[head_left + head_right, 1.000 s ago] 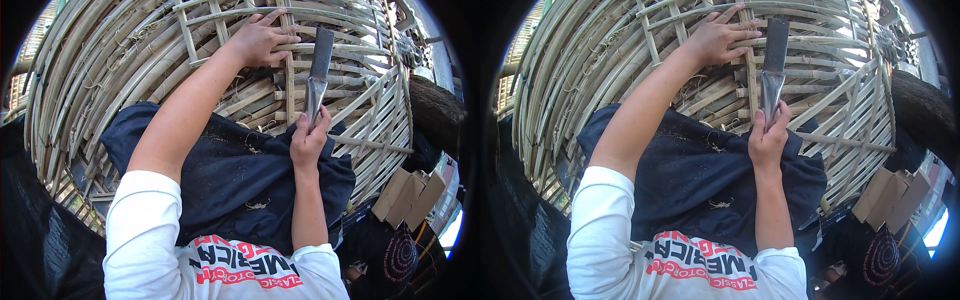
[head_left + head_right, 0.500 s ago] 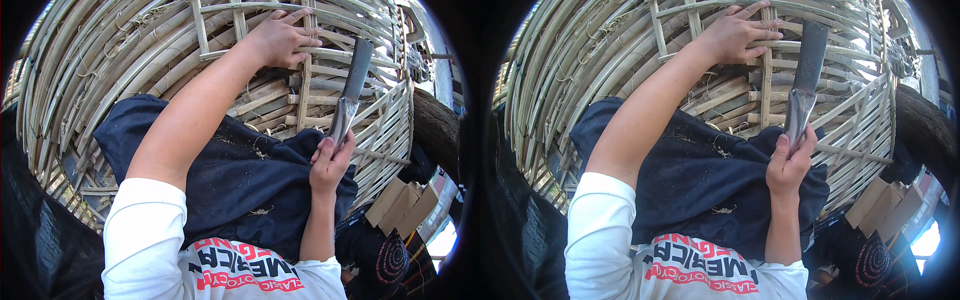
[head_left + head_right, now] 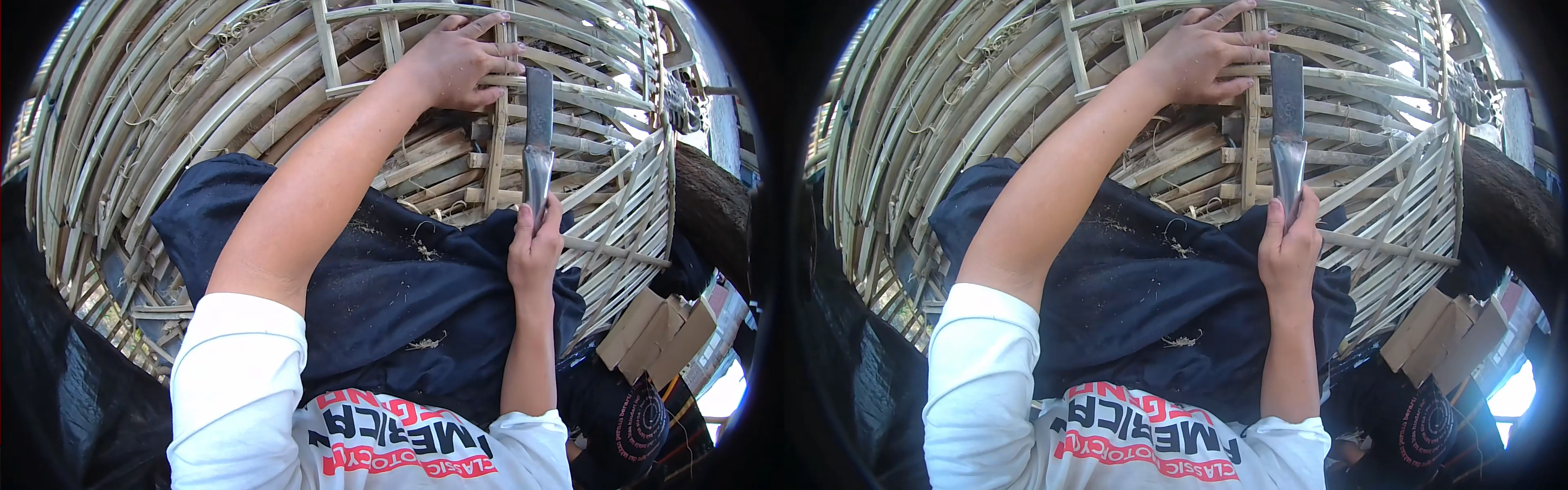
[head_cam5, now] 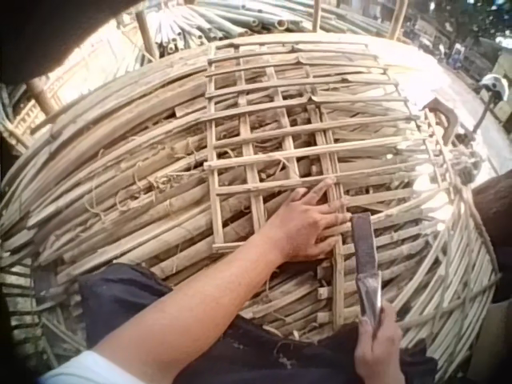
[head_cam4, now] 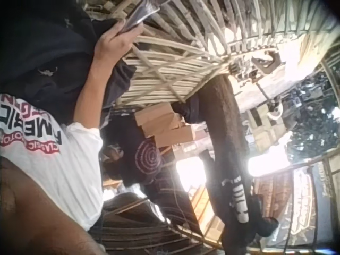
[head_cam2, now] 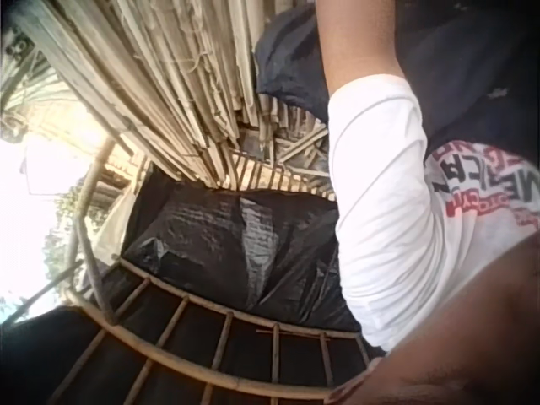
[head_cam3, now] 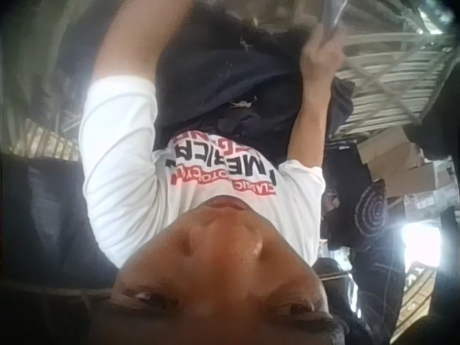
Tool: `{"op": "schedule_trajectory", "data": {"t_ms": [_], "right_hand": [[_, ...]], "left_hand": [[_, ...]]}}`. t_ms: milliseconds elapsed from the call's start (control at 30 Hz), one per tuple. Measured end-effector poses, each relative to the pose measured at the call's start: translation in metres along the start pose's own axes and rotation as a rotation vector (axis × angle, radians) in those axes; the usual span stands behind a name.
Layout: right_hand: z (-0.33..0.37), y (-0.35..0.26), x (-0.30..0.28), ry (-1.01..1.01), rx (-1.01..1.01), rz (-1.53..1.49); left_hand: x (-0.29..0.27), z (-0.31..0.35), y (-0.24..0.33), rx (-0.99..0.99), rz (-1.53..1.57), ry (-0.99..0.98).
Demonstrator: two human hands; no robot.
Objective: The person weaves bamboo strips into a large circular grid structure by hand, using a metal tool to lever and position the strips into place.
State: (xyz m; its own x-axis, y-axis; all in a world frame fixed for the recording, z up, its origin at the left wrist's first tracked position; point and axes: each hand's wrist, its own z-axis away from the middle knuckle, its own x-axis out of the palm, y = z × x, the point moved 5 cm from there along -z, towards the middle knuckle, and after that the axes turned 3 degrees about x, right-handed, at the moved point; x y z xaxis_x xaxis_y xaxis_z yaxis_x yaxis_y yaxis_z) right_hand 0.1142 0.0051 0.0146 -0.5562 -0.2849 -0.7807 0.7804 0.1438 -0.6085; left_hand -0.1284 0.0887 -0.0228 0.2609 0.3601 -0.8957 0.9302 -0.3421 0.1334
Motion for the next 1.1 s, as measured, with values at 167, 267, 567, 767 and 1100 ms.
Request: {"op": "schedule_trajectory", "data": {"t_ms": [167,267,567,767,1100], "right_hand": [[-0.003,-0.002,0.002,-0.003,0.003,-0.009],[0.0,-0.007,-0.004,0.033,-0.074,0.004],[0.017,-0.006,-0.006,0.162,-0.151,-0.159],[0.007,-0.003,0.0,0.074,-0.044,-0.1],[-0.005,0.004,0.015,0.039,-0.038,-0.003]], "left_hand": [[0.004,-0.001,0.0,0.01,-0.027,0.001],[-0.003,-0.004,-0.003,0.01,0.097,-0.032],[-0.011,-0.008,0.004,0.036,0.247,-0.165],[-0.009,-0.006,-0.002,0.053,0.236,-0.103],[-0.012,-0.008,0.002,0.058,0.225,-0.094]]}}
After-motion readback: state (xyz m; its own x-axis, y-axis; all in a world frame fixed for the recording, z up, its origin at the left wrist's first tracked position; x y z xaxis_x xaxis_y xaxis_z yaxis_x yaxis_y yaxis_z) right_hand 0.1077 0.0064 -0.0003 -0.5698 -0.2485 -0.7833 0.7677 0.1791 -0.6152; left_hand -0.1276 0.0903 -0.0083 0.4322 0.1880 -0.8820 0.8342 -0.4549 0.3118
